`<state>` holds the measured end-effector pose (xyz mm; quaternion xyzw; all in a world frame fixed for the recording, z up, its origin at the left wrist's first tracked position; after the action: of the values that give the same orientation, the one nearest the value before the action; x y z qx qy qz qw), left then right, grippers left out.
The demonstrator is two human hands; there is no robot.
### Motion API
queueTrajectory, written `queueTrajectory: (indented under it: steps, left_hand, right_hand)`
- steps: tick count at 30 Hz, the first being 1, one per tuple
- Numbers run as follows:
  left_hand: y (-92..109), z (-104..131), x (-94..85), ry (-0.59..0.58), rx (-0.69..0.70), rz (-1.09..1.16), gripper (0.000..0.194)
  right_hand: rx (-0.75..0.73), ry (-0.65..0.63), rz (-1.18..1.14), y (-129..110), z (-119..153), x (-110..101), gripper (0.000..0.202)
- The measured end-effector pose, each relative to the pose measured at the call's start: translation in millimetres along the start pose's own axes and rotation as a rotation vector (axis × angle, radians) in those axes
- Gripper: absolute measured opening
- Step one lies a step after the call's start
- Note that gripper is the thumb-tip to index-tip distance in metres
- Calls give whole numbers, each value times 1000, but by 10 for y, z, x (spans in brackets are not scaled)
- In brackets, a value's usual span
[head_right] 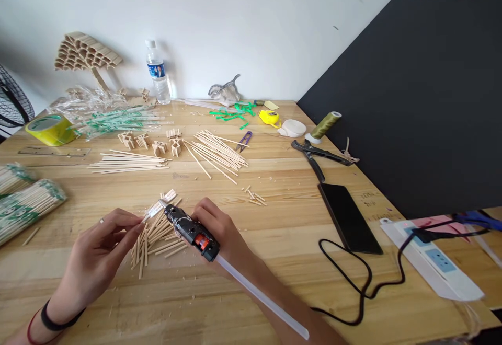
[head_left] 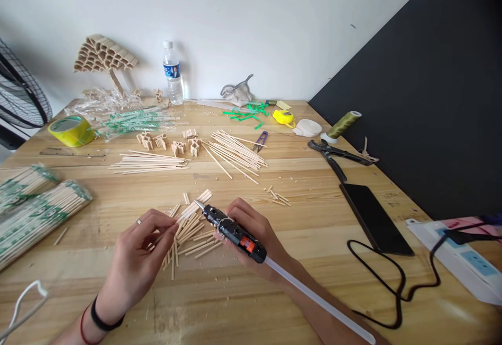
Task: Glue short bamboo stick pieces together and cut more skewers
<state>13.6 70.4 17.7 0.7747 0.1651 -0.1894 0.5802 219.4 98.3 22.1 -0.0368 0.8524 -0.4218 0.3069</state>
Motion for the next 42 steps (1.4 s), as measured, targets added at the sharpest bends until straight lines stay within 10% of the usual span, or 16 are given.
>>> queueTrajectory:
  steps: [14, 42]
  left_hand:
    - [-34, 13, -6, 0, -8, -40, 8]
    - [-66, 1, 16, -30, -116, -27, 17]
  right_hand:
    - [114, 172, 57, 57, 69, -170, 25]
    - [17, -98, -47, -42, 41, 129, 24]
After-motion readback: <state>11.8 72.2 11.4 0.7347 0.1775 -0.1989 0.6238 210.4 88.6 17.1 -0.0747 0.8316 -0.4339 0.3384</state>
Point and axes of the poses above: each hand's wrist, its own z-axis away from the middle knuckle, its own x-axis out of the palm, y = z × x, the point moved 10 cm from there along -z, towards the middle knuckle, and after that the axes turned 7 degrees about -y, right-handed, at the moved point
